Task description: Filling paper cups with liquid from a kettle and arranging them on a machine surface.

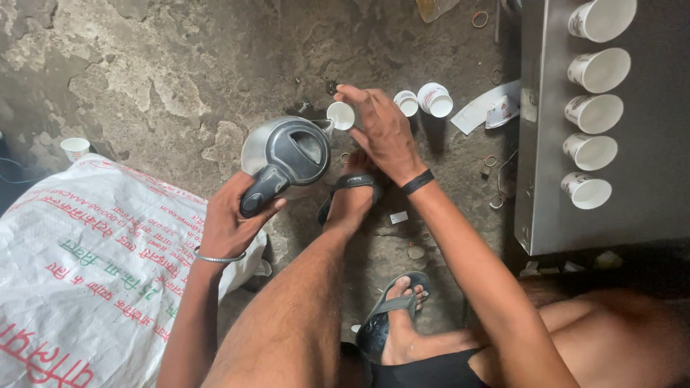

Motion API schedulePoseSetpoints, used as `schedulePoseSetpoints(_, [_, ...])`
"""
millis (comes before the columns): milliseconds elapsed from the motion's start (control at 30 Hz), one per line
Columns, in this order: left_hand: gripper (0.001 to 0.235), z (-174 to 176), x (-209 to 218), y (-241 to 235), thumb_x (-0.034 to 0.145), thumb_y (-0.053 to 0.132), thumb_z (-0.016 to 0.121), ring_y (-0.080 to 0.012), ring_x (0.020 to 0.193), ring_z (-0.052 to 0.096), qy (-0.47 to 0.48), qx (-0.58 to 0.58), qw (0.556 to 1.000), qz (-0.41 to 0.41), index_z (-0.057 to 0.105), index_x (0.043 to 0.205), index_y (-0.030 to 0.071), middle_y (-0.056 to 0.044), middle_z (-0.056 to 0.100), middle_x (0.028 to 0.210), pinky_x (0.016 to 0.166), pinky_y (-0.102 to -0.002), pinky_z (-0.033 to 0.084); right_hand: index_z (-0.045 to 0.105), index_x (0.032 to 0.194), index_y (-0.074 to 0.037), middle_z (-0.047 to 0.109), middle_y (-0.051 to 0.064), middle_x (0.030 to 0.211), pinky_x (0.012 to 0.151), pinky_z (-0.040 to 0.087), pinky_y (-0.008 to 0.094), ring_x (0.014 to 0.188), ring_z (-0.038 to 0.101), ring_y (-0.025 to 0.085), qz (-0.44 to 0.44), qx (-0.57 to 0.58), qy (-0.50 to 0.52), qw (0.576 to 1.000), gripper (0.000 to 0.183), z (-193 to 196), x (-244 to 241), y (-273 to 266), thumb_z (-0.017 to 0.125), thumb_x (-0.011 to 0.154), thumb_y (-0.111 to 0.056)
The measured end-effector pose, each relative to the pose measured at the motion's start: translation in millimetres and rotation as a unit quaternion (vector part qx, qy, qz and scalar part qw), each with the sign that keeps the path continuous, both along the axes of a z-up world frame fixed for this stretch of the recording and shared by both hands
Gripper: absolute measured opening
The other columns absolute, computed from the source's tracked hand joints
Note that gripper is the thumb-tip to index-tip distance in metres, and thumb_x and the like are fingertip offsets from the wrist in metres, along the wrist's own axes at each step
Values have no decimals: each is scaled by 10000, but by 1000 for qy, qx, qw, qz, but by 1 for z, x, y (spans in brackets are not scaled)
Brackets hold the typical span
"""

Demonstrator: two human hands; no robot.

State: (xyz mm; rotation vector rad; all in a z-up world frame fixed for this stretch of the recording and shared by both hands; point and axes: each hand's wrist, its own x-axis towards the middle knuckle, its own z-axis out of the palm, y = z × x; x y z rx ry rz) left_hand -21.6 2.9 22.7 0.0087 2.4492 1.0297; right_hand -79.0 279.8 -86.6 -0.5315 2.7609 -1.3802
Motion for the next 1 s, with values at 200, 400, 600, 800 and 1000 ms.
schedulePoseSetpoints(200, [433, -7, 0, 0, 822, 301, 855, -252, 711, 511, 3, -17, 1000, 2, 570, 923, -10, -105, 509, 808, 677, -371, 446, 414, 1476, -152, 679, 0, 1273, 957, 531, 400, 1175, 642, 273, 0, 7, 1, 1000, 813, -10, 0, -3, 828, 793, -4])
schedulePoseSetpoints(400, [433, -19, 4, -1, 800, 295, 872, -248, 718, 519, 5, -9, 1000, 1, 580, 909, -5, -107, 509, 802, 674, -377, 438, 386, 1500, -152, 673, 0, 1282, 972, 514, 413, 1185, 640, 273, -8, 4, -8, 1000, 858, -4, 0, -2, 845, 786, -26])
schedulePoseSetpoints(600, [399, -49, 19, -12, 822, 246, 884, -238, 725, 473, 2, 16, 999, 45, 587, 913, -4, -98, 462, 795, 680, -351, 409, 392, 1503, -141, 671, 8, 1314, 995, 498, 402, 1182, 644, 260, -44, -4, -13, 999, 870, 5, 7, 12, 865, 778, -58])
schedulePoseSetpoints(800, [268, -96, 41, -37, 909, 198, 828, -235, 799, 512, -30, 61, 993, 92, 621, 963, 37, -85, 555, 852, 729, -345, 424, 405, 1472, -107, 658, 43, 1346, 1065, 488, 413, 1219, 638, 291, -109, -12, -13, 994, 836, 44, 45, 45, 865, 778, -33])
schedulePoseSetpoints(1000, [456, -178, 49, 169, 1049, 148, 394, -346, 1329, 507, 344, -144, 885, -277, 392, 1503, 105, -207, 546, 1453, 1114, -464, 374, 465, 1406, -91, 652, 95, 1321, 1038, 524, 411, 1212, 644, 311, -214, 35, -58, 974, 724, 107, 127, 94, 870, 807, -62])
